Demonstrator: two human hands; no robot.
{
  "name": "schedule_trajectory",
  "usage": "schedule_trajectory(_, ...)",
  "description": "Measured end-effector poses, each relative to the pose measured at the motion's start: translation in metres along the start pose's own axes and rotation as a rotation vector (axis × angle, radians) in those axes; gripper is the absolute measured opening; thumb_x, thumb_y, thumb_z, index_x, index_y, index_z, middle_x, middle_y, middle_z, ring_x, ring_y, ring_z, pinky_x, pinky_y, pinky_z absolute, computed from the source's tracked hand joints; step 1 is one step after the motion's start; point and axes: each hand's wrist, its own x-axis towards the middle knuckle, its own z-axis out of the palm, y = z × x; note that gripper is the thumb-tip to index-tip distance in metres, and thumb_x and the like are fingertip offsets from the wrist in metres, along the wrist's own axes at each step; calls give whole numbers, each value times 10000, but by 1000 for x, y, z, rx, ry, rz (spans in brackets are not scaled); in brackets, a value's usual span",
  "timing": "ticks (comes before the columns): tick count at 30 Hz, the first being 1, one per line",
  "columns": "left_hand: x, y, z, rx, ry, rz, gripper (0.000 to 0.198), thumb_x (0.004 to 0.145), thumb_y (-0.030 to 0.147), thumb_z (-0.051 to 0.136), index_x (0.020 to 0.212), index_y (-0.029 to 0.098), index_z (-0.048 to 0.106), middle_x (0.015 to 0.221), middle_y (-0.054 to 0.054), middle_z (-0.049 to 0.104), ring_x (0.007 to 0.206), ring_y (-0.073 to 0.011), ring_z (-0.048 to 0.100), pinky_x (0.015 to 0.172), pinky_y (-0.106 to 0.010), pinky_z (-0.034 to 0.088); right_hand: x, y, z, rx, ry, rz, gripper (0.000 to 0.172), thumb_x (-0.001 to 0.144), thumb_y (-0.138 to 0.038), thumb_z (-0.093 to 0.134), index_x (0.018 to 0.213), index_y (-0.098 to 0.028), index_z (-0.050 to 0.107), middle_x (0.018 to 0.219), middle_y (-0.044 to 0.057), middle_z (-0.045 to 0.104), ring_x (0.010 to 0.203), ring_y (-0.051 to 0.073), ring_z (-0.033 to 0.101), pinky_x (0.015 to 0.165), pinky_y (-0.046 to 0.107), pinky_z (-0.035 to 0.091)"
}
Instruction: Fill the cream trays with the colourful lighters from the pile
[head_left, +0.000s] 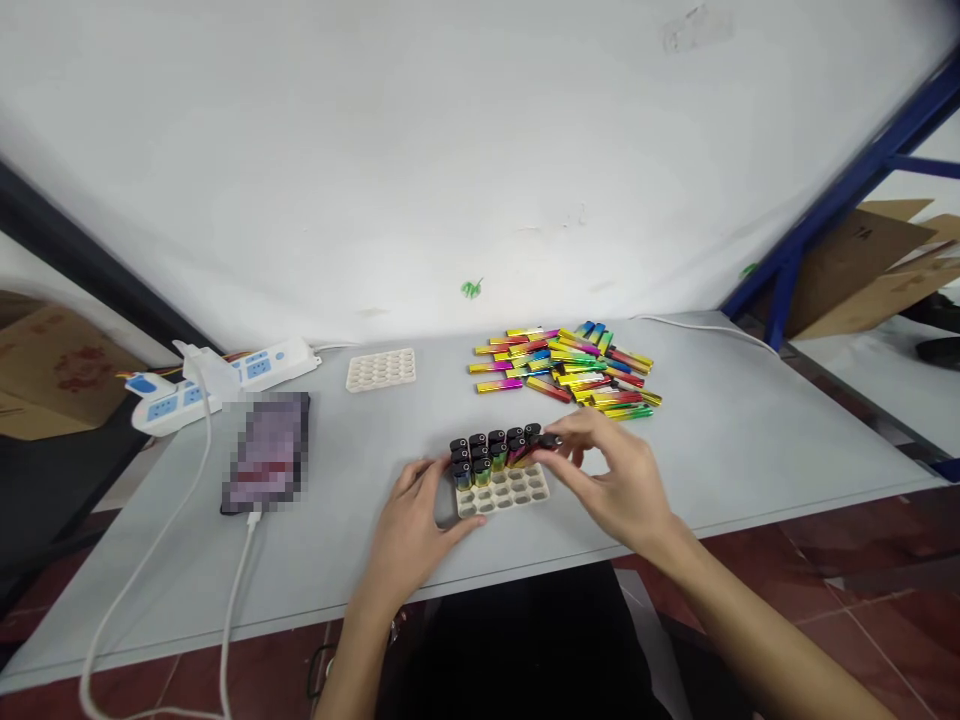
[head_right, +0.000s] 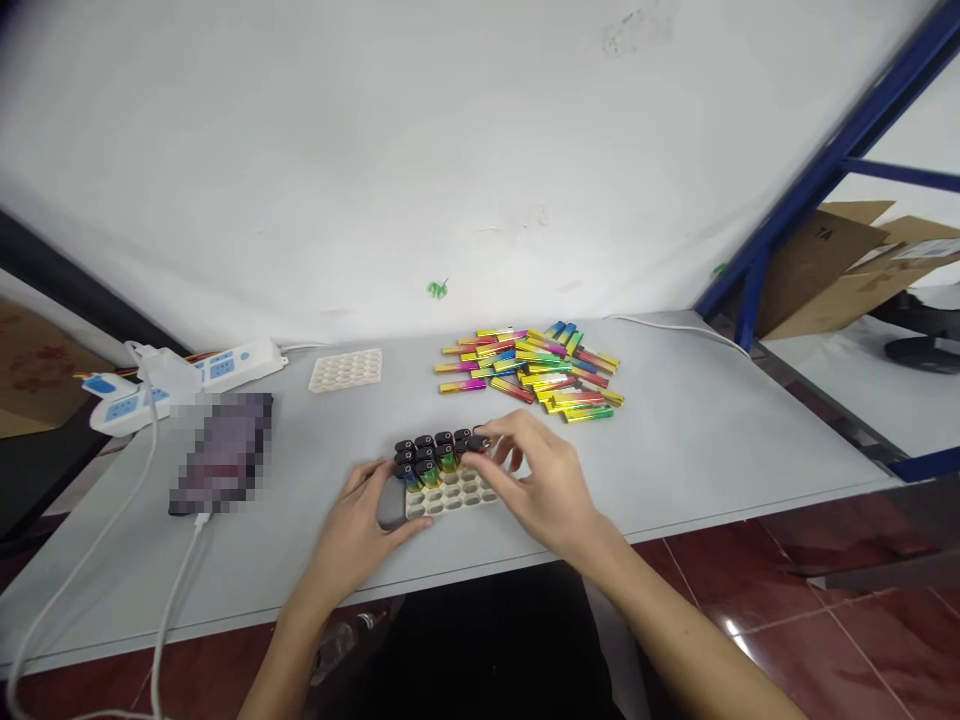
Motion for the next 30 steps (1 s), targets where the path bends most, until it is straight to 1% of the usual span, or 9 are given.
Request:
schedule_trajectory(5,-1,0,1,2,-5,-35,751,786,554,695,1409,244,413,1293,-91,552,1226,-301,523,993,-441,494,-10,0,29,-166,-185,-13,175,935,-368,609,1049,-235,618,917,32,704,639,130,644,546,255,463)
schedule_trajectory(8,-1,0,1,1,-7,-32,737,784,545,700,1396,242,422,1294,-92,547,1235,-297,517,999,-437,488,-15,2,37,-329,-218,-27,183,949,-371,584,1052,-226,627,925,34,721,597,129,635,498,260,397)
schedule_trajectory(12,-1,-1,2,0,-4,-31,742,783,546,701,1401,255,412,1297,-87,541,1240,-296,512,1013,-444,475,-16,3,37,-480,-185,-93,174,980,-353,529,1053,-239,638,873,23,719,597,128,624,479,262,327)
schedule_trajectory(15,-1,-1,2,-8,-4,-31,749,783,546,701,1409,268,399,1295,-87,536,1239,-298,513,1017,-449,469,-15,1,34,-531,-208,-133,167,992,-329,507,1003,-247,652,850,16,712,600,124,608,477,266,296)
schedule_trajectory(19,-1,-1,1,1,-6,-25,747,785,536,704,1408,264,396,1296,-90,536,1238,-299,510,1015,-450,472,-14,-4,28,-518,-252,-142,192,993,-341,506,988,-253,677,818,14,706,608,125,598,498,269,308)
schedule_trajectory(22,-1,0,1,8,3,-13,731,789,538,698,1400,259,409,1291,-87,554,1234,-306,511,1012,-452,476,-8,-2,21,-458,-205,-134,241,986,-387,511,946,-252,706,808,21,711,614,123,596,541,273,349)
schedule_trajectory(25,-1,-1,1,8,-2,-20,723,793,552,686,1397,258,419,1300,-85,553,1229,-305,519,1006,-446,484,9,18,13,-450,-74,-34,280,985,-381,500,882,-227,710,775,30,698,616,127,576,572,284,363)
schedule_trajectory(27,-1,-1,1,9,-12,-34,735,793,564,681,1406,260,412,1309,-90,540,1225,-303,527,1002,-446,488,22,42,10,-552,28,65,298,988,-387,477,904,-215,705,792,45,687,638,154,560,566,300,350)
schedule_trajectory(30,-1,-2,1,10,-22,-53,749,793,567,679,1418,259,404,1321,-97,527,1229,-303,529,1006,-454,488,35,81,11,-773,-13,120,262,951,-366,520,912,-191,711,909,122,664,889,270,561,636,339,385)
